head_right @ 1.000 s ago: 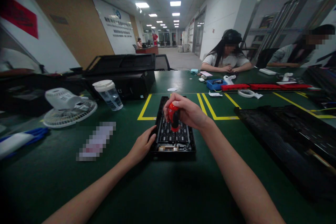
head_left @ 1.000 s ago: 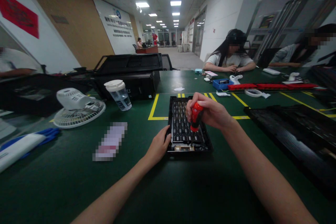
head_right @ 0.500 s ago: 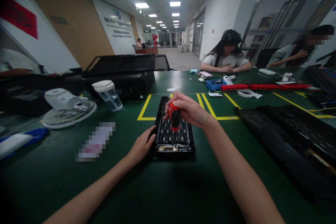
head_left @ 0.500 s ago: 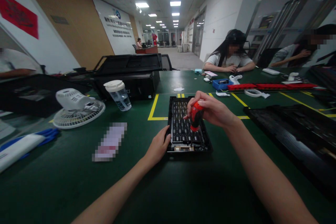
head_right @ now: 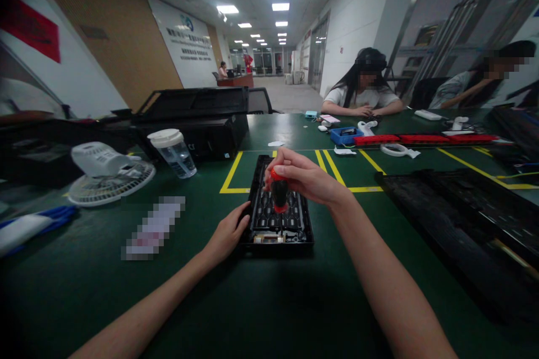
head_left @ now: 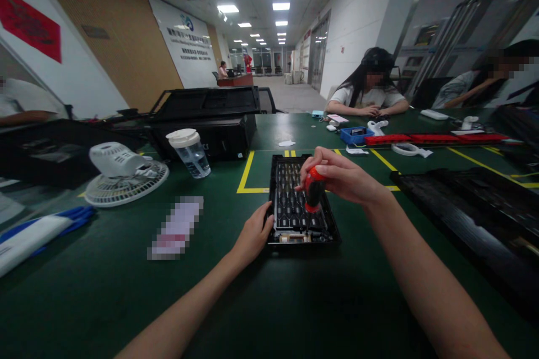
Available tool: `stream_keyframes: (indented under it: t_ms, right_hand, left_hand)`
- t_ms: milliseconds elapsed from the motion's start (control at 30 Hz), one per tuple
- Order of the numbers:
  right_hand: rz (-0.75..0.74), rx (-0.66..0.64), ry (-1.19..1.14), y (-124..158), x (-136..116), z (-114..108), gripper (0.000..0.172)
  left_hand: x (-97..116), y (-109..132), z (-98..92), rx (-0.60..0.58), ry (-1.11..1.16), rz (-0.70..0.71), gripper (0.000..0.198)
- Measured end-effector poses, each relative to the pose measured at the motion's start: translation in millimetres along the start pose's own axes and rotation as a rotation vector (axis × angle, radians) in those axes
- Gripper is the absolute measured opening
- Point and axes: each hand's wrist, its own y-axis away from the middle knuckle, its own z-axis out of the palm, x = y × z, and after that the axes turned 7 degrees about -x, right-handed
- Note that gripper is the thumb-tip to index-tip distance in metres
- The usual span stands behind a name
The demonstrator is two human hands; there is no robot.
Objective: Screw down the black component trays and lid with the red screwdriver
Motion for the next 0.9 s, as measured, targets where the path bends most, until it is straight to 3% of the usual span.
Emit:
stream_keyframes:
  t_ms: [900]
  right_hand:
    - [0.018, 0.019, 0.127, -0.1, -3.3, 0.0, 0.014]
  left_hand:
    - [0.7, 0.2, -1.2, 0.000, -0.007, 0.002, 0.045]
